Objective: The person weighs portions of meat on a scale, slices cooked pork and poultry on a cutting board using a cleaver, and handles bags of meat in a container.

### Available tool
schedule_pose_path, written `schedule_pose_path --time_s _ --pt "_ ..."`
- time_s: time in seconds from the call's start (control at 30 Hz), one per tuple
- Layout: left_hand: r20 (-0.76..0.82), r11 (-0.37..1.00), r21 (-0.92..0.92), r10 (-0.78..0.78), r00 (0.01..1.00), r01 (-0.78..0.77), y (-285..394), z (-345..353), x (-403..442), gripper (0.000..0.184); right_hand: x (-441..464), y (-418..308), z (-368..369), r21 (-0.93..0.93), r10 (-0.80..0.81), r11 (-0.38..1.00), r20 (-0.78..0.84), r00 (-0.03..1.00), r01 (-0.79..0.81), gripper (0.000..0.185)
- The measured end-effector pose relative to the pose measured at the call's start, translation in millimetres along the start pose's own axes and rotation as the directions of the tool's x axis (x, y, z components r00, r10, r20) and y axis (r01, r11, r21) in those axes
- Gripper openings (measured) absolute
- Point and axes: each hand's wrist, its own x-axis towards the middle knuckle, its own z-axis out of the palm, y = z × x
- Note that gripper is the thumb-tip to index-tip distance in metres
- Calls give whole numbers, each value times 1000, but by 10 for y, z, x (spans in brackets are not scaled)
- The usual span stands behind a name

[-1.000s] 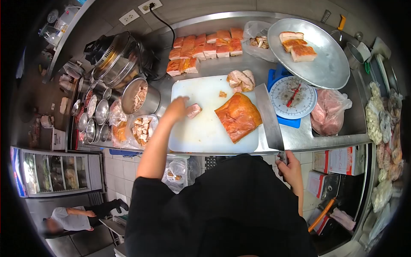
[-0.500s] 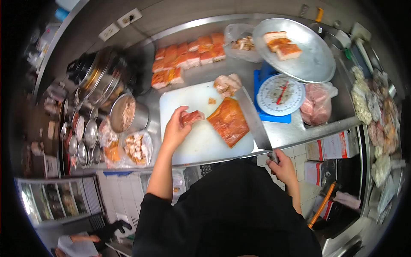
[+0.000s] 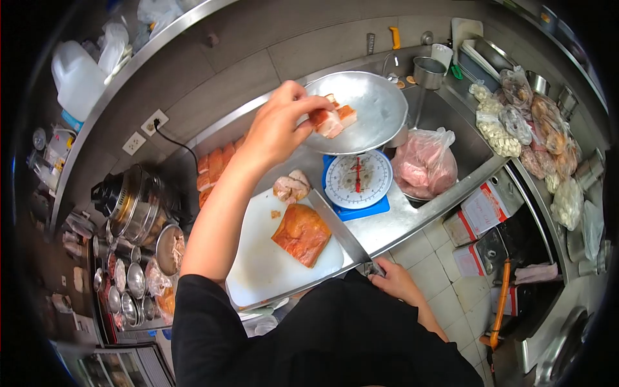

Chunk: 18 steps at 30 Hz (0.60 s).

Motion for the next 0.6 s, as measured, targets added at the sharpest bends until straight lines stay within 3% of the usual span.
schedule_pose_path --time_s 0.03,0.07,0.13,0.2,0.27,0.3,0.4,0.53,0.6 --pt "160 999 -12 -48 986 51 37 44 159 41 -33 -19 -31 -4 -48 999 -20 999 48 38" --pt "162 999 -10 -35 986 37 -17 162 284 41 -52 -18 -64 3 -52 999 -32 998 52 38" --pt "307 988 -81 152 939 -134 -182 485 431 33 -79 -1 -114 -1 -32 1000 -31 999 32 38" --pt "381 986 -50 164 910 -157 -147 618 514 32 -102 8 -180 2 -21 1000 -44 999 22 39" --pt "399 920 122 298 867 -372 -182 760 565 30 -102 50 -235 1 -10 1000 -53 999 10 39" --pt "458 887 203 289 841 -415 -183 776 578 31 -94 87 -255 28 19 999 -39 999 -18 39" --pt "426 841 227 367 827 -490 -320 795 530 33 -98 147 -293 59 28 998 -43 999 -26 40" --pt "412 843 240 360 837 -481 -398 745 493 34 -85 135 -321 66 41 997 -58 997 -37 39" --pt "309 883 149 386 869 -446 -425 777 455 35 -75 124 -318 64 47 997 -40 998 -45 39"
